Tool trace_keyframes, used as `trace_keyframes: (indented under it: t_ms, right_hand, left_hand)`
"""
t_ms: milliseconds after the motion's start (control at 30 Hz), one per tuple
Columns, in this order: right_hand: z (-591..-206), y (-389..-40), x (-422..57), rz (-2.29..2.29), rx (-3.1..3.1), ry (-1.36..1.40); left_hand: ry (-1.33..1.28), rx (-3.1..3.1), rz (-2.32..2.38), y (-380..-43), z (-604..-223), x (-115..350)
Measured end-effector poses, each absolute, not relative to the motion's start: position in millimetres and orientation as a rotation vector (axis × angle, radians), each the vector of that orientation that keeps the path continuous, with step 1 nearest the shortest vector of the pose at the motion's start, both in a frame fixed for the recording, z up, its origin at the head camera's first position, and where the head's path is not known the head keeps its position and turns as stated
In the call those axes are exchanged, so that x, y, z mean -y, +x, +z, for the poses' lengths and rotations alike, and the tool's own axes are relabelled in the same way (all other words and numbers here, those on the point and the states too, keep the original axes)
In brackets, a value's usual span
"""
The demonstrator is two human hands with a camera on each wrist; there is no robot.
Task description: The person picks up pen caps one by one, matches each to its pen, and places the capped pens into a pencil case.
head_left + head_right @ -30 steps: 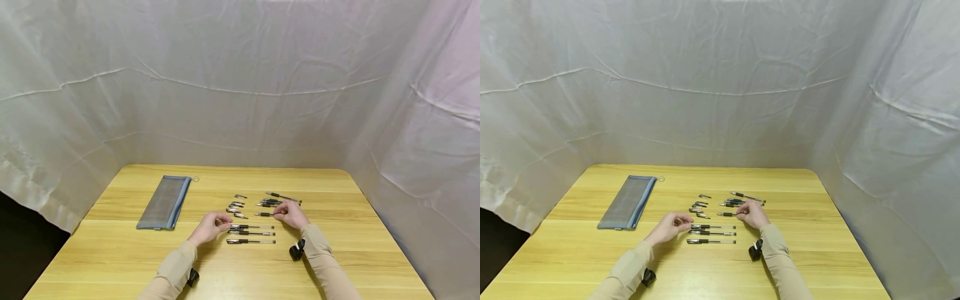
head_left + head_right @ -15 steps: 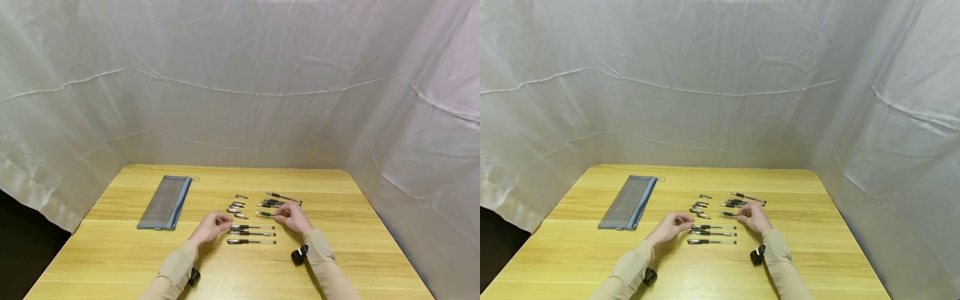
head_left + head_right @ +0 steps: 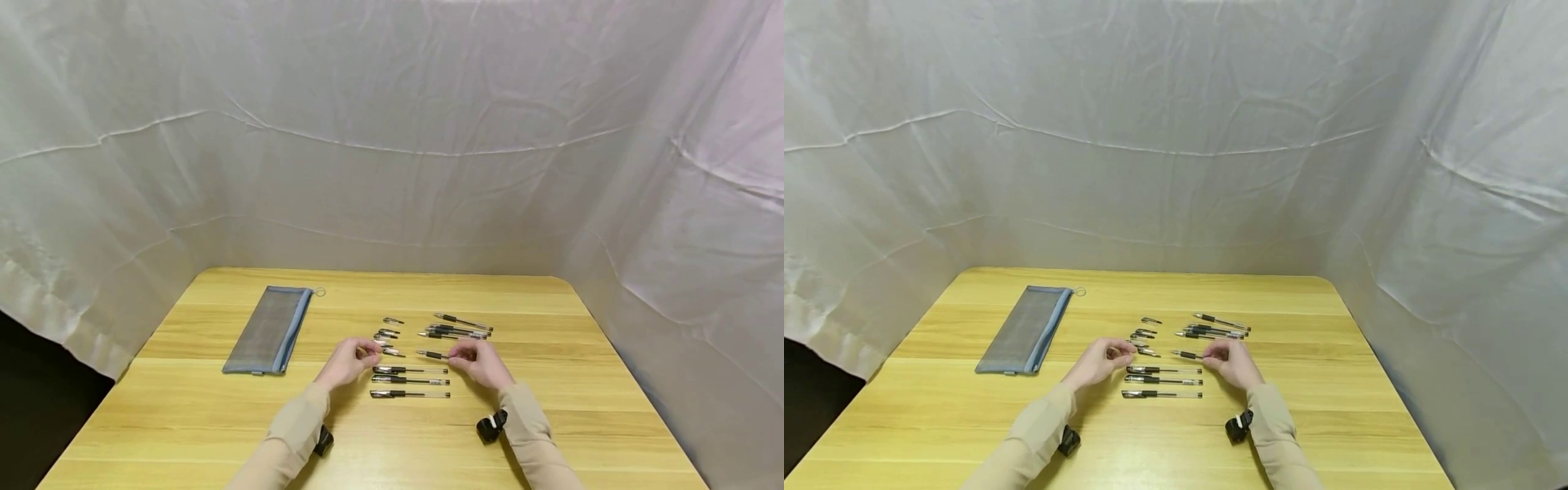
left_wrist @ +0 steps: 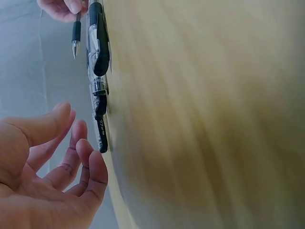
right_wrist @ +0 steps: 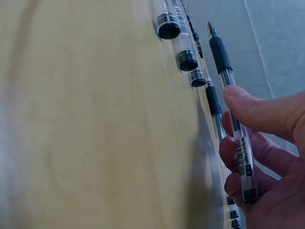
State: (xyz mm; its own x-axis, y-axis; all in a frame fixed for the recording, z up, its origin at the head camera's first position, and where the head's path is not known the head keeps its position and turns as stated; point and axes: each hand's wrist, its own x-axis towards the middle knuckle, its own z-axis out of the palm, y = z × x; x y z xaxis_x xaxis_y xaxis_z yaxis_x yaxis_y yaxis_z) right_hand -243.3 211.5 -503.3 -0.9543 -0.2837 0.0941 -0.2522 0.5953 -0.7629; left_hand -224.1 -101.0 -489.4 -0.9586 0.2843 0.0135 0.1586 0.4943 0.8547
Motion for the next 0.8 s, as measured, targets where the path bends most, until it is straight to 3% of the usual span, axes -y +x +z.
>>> trace_keyframes:
  t_ms: [800]
  right_hand:
    - [-506,-233,-210,-1.341,-2.79,-0.396]
  left_hand:
    - [0.339,-2.699,1.373,-247,-491,77]
